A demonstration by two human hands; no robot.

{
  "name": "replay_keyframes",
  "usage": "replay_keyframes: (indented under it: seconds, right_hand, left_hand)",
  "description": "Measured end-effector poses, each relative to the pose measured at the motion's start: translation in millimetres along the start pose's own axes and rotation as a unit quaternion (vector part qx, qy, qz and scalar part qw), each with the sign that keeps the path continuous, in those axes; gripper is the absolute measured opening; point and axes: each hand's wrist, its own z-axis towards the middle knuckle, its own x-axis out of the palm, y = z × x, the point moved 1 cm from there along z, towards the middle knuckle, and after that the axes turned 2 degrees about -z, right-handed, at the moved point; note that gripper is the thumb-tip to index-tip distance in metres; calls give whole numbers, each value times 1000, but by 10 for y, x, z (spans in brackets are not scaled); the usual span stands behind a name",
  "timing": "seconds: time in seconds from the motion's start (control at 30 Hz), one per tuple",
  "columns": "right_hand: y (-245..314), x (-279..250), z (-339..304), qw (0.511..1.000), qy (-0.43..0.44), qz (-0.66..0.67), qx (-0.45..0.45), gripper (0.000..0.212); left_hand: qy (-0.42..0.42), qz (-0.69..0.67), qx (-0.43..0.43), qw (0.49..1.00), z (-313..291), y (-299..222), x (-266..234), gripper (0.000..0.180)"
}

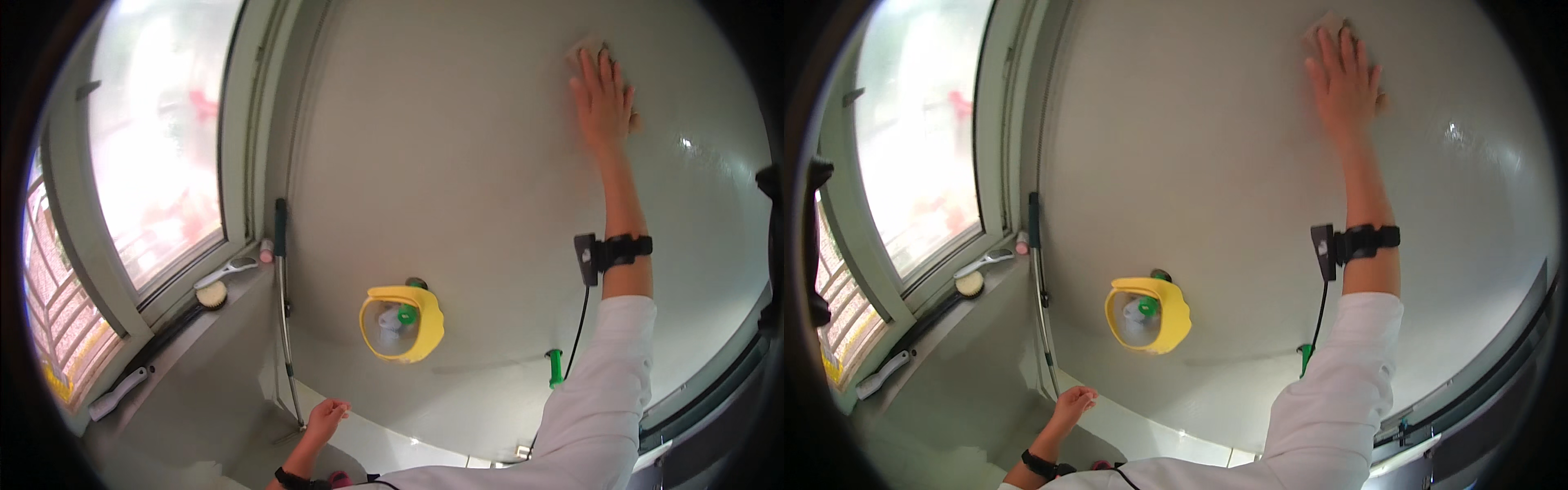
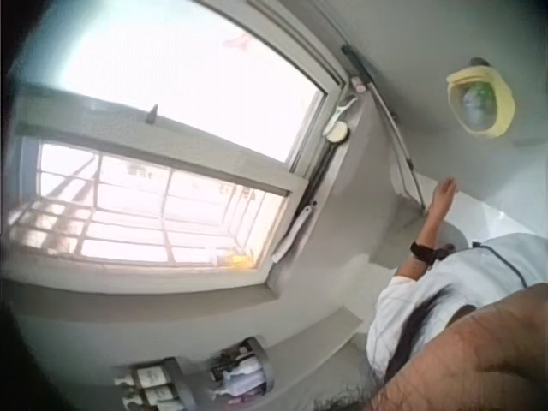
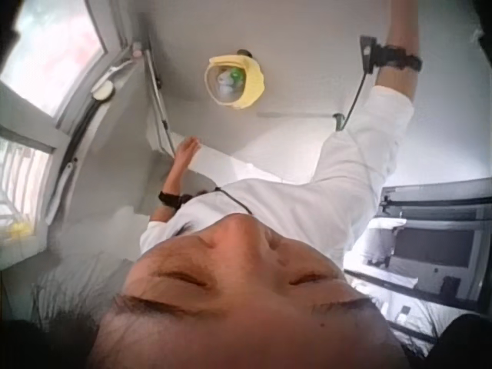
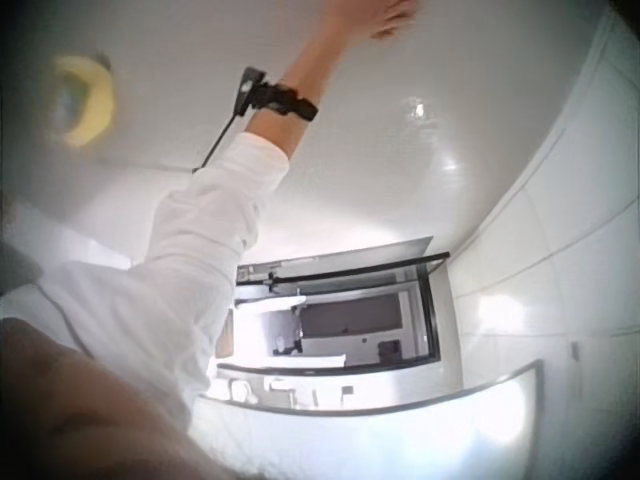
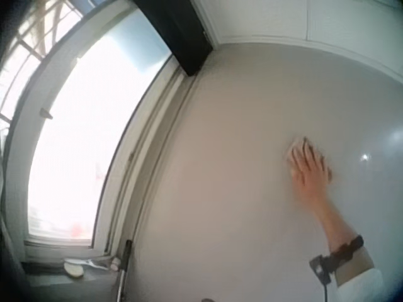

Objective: The person wipes a bathroom wall with a cloth, then moves to the sink area. They rinse the cloth under running water, wring it out, and wash their hands with soap before rinsing again.

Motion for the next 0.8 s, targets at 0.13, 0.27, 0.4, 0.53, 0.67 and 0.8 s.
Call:
replay_keyframes:
  seconds: [0.13, 0.27, 0.4, 0.53, 0.67, 0.8]
  right_hand:
    - [256, -301, -928, 975, 134, 79, -160, 52]
    - [887, -1064, -2789, 781, 427, 236, -389, 67]
    - [542, -1219, -3368, 787, 343, 305, -414, 82]
    - [-657, -789, -2367, 924, 297, 118, -210, 61]
    - [-1343, -773, -1862, 989, 134, 58, -34, 57]
    - [-787, -1163, -2848, 919, 321, 148, -174, 56]
  left_hand:
    - [41, 36, -24, 998, 69, 12, 320, 18]
    - [93, 32, -29, 995, 122, 8, 551, 18]
    - [94, 89, -47, 990, 155, -14, 688, 18]
    - [90, 100, -54, 989, 140, -18, 897, 18]
    - [115, 110, -59, 986, 139, 29, 1251, 18]
    - [178, 207, 16, 962, 217, -70, 1744, 18]
